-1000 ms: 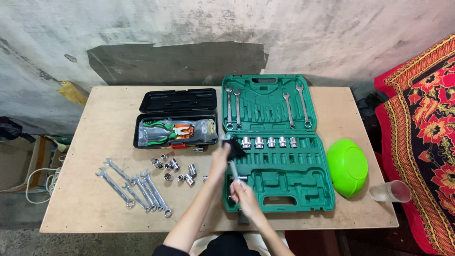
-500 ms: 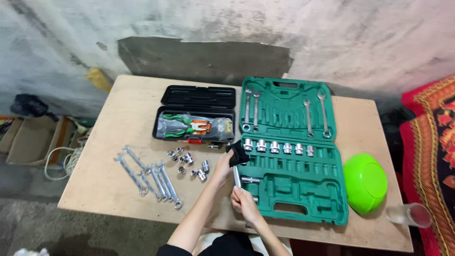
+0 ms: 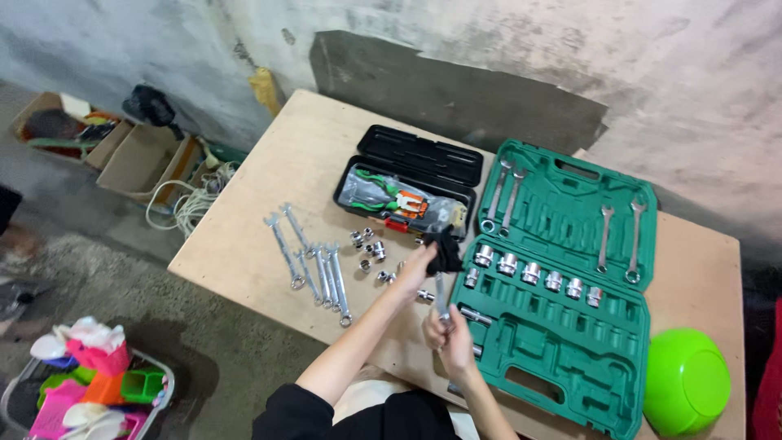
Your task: The person wipes several metal wrenches and socket bits with a black cloth on a wooden table. The person picks up each tool, wipes it, and places it into a green toolbox.
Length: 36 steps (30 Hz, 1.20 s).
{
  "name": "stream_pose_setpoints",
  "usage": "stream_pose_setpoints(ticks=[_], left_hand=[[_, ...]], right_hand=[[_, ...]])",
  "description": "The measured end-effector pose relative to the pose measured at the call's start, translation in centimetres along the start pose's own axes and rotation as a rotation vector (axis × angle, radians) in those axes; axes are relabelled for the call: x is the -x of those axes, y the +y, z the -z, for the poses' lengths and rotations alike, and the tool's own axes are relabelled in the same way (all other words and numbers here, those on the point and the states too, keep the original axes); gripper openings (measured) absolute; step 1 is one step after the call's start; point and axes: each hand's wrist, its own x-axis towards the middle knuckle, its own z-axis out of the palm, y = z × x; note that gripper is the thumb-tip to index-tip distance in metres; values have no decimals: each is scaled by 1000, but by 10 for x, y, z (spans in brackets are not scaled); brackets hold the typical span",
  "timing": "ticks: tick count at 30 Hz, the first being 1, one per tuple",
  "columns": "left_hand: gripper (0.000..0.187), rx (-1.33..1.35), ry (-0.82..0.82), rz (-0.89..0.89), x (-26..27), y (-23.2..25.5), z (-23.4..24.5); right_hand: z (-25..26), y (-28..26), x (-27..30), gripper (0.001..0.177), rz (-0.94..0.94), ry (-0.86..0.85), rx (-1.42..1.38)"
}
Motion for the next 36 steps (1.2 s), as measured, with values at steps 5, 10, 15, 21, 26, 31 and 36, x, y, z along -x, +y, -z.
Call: stream_pose_setpoints(ticks=[5,10,15,21,26,31,36], left_hand=[[42,-301,-139,178,22,-19,3],[46,-152,-70,-87,25,-15,7],[51,-219,52,-11,18,29,10],[44,-362,242,166,36,48,3],[40,-248,-15,-65,21,25,-2],[48,-438,72,-161,-1,7,7],[52,-564,255,-155,7,0,7]], right_hand=[[-15,-9,-21,35,14,278,4],[-52,1,-9,39,-10,298,171],[-67,-20,-16,30,71,418,355],[-64,-10,-10,27,137,346,472],[-59,-23,-18,29,241,368,507],[-62,-12,-4,24,279,405,629],[-50,-19,-6,27,271,412,618]])
